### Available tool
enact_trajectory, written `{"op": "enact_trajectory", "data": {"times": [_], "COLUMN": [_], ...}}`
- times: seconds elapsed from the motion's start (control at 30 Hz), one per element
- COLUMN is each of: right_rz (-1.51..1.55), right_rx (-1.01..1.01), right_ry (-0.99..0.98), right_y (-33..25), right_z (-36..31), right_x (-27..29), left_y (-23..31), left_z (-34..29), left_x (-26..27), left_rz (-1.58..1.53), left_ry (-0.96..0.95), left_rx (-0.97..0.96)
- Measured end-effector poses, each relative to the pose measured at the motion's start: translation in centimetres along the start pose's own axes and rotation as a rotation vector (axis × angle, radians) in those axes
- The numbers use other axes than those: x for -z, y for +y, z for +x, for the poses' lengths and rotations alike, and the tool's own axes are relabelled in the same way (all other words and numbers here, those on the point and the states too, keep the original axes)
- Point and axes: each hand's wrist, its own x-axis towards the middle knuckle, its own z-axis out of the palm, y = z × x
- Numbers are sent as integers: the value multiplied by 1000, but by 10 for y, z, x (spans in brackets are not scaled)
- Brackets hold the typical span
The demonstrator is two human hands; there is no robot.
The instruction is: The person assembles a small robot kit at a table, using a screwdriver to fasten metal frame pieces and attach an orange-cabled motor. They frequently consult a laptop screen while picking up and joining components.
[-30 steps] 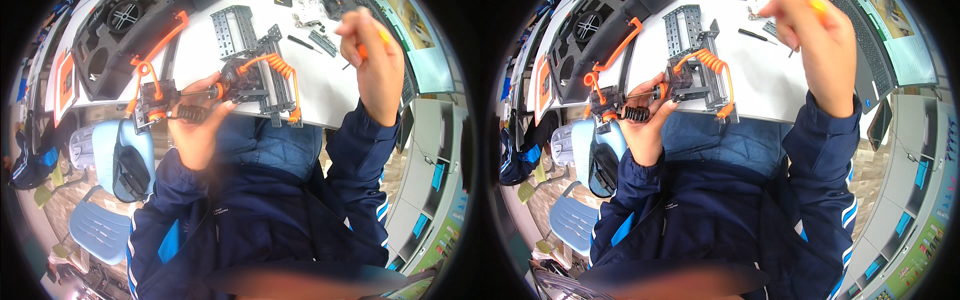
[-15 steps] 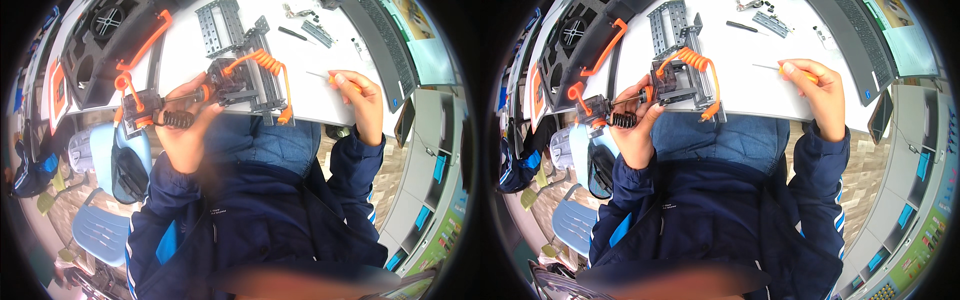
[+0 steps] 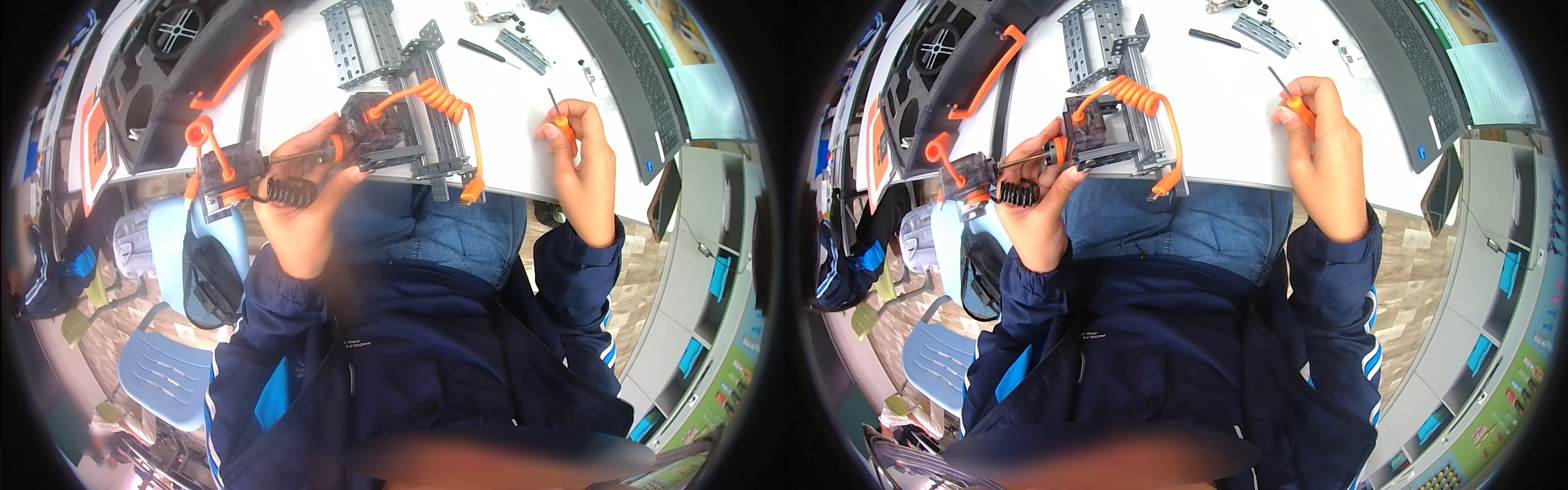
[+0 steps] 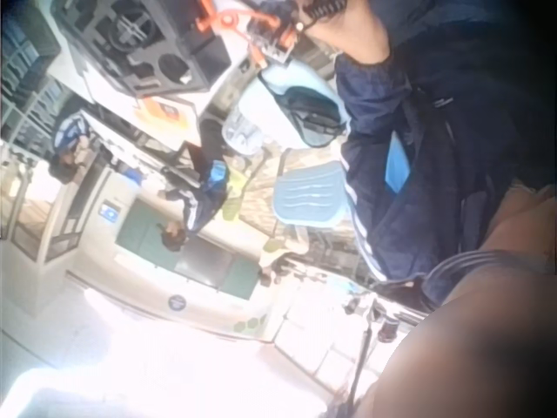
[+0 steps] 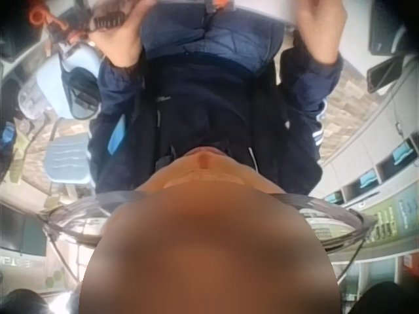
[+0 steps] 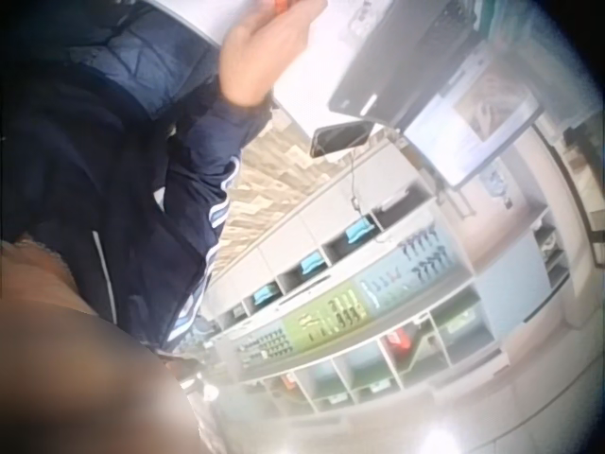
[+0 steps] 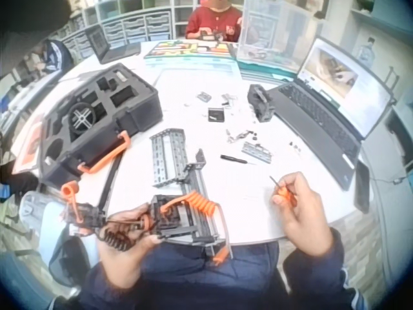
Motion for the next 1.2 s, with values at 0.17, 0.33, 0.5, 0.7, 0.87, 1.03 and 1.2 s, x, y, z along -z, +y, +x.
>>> {"op": "enact_trajectory", "data": {"times": [0.17, 0.33, 0.5, 0.7, 0.87, 1.03, 1.2], "right_rz": [33, 48, 182, 232, 155, 71, -124], "right_rx": [272, 761, 706, 717, 728, 800, 889], "right_ry": [-159, -207, -373, -352, -295, -234, -278], "right_y": [-22, -29, -26, -22, -23, -52, -90], "right_z": [22, 80, 101, 107, 104, 99, 92], "right_x": [3, -25, -44, -49, -48, -42, -18], "left_y": [0, 2, 8, 17, 28, 45, 61], "left_z": [-1, 0, -1, -7, -12, -19, -21], "left_x": [0, -1, -1, 9, 22, 35, 51], "left_rz": [-28, -27, -82, -29, -14, -10, 30], "left_ry": [4, 18, -5, 31, 42, 169, 273], "left_rx": [18, 29, 18, 12, -128, -250, -396]}}
